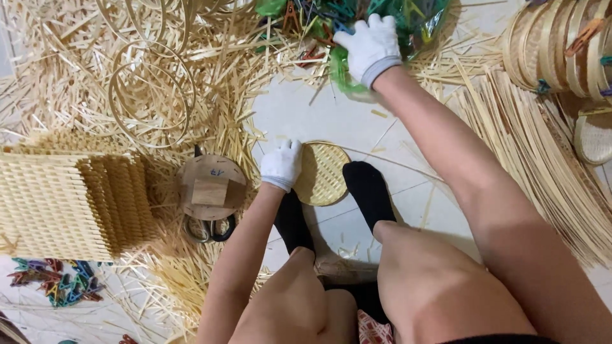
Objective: Assembling and finishing woven bamboo or wicker components for a larger product.
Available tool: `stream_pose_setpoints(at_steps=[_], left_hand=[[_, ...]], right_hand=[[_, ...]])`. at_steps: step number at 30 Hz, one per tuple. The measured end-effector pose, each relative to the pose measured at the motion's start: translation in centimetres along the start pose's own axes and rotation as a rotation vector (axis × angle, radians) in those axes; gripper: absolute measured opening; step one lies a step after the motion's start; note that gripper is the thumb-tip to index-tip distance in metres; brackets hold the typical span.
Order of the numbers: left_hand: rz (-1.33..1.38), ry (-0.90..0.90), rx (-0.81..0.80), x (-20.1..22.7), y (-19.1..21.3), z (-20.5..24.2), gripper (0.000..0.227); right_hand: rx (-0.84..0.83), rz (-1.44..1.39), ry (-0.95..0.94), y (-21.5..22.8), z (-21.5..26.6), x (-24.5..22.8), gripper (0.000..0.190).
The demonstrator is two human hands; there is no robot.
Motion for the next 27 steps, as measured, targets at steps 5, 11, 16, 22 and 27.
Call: stream_pose_setpoints(at_steps=[5,11,16,22,27], left_hand=[[0.024,-0.038,0.068,0.0,0.0,-0.1,0.016],[0.034,0.000,0.021,0.3,0.7,0.0,0.012],[0.036,-0.001,0.006,0.4,1.2,0.0,0.013],[0.065,-0.022,0.050,0.1,0.6,0.2,0.012],[0.058,-0.006,0.025,0.0,0.3,-0.1,0.013]], right_hand=[[0.099,-0.172,-0.099,-0.8,-0.8,0.3,0.029],[0.075,-0.213,-0.129,2.1,-1.1,-1.8,0.030],[-0.025,-0.067,0.012,0.4,-0.9,-3.1,0.029],[0.053,-0.325,-0.170,3.5,-0.1,-3.9,0.024],[-0.016,-0.927,-0.289,2.0,2.7,-5.0,0.029]])
Point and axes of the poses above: each hand's wrist, its own z-axis away from the middle knuckle, its own y-axis out of the back of the hand, x = y × z, the point moved 5 cm from there along -z, towards the middle knuckle, and after that the axes turned 3 degrees about y, right-handed, at the moved point
